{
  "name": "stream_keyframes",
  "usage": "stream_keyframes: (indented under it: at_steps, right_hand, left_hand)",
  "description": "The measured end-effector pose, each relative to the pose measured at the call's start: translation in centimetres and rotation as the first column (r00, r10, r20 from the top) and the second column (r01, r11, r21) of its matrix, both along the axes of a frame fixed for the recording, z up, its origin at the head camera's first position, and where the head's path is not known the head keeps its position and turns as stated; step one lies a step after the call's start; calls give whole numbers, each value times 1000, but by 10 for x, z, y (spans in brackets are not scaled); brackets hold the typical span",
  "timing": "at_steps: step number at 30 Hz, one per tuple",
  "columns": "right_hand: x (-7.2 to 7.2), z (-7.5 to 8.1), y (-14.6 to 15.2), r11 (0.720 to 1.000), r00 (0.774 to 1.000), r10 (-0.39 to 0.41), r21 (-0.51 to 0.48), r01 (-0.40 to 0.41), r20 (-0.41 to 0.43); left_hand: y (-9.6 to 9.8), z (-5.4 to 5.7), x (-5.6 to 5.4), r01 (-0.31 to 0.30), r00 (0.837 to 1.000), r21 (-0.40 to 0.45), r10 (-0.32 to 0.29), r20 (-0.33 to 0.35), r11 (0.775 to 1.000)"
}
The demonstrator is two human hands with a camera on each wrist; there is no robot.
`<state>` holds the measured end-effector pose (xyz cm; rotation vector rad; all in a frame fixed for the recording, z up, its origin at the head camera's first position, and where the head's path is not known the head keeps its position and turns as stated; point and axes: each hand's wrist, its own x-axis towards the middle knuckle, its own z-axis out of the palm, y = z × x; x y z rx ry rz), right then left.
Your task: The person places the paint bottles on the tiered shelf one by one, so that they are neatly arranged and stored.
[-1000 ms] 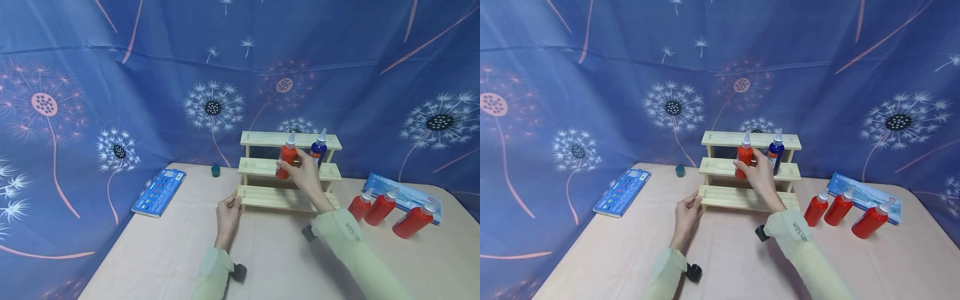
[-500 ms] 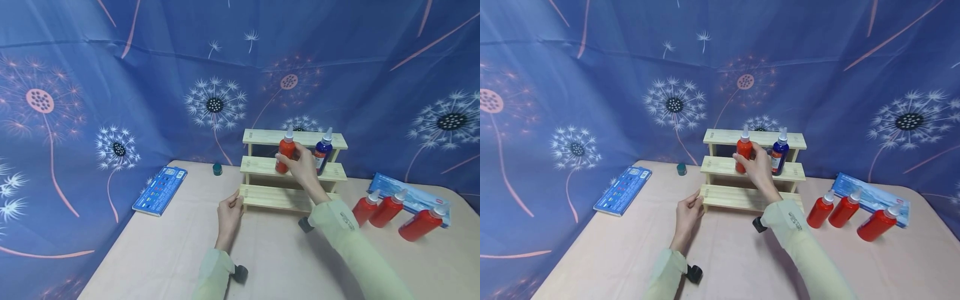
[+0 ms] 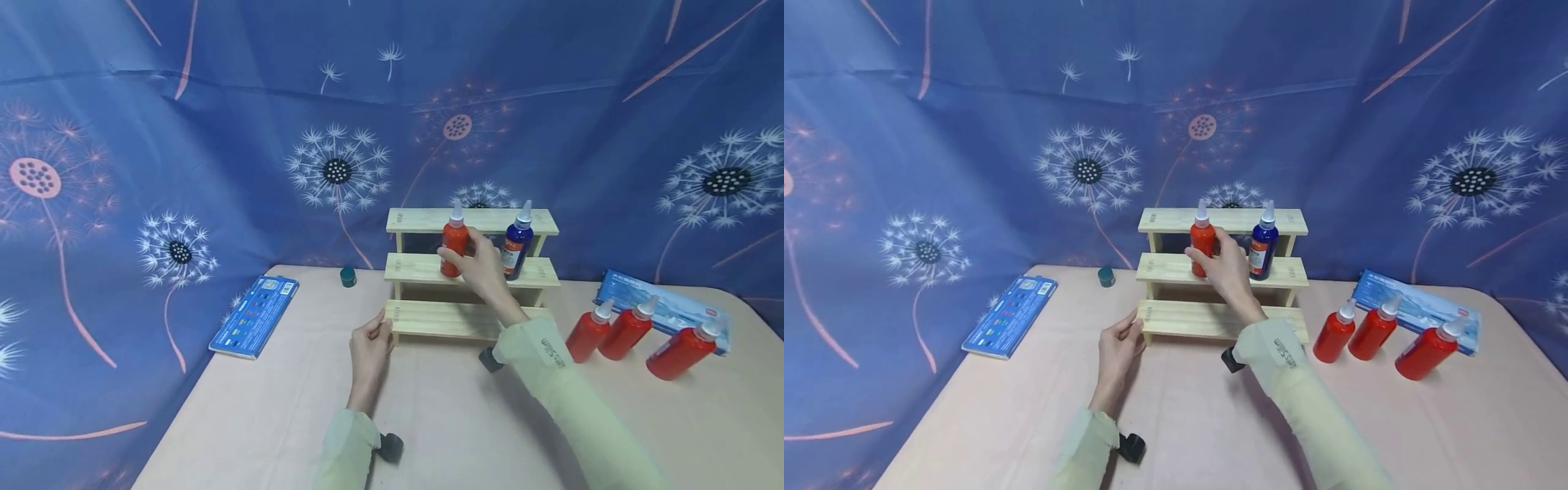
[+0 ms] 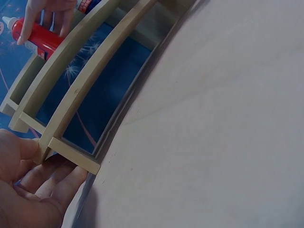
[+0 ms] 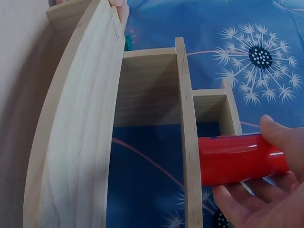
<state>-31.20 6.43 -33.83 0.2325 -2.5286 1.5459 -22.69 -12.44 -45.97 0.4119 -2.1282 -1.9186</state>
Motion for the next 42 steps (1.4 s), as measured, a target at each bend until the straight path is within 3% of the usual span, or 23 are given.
stream_keyframes:
  at_steps: [6,10,23,31,37,42]
  right_hand:
    - [5,0,2,997,997,42,59,-46,67]
    - [12,3,3,996,992,82,31,-86,98]
    - [48,11,29,995,992,95,4,-96,88]
    - [78,3,50,991,992,125,-41,-124,25]
    - [101,-8,68,994,994,105,-32,-106,-22]
    - [115,-17,84,997,997,71,-7,-71,-8]
  left_hand:
    - [1,-6,4,-6,1000,11,6,3,1000]
    - [-1,-9,5,-12,1000,12,12,5,1000]
    - [1,-6,3,-6,1000,11,6,26,1000]
    - [3,-3,3,5,1000,22,-5,13,1000]
    - [3,-1,3,3,1000,19,-3,18,1000]
    - [3,1,4,13,999,17,-14,29,1000]
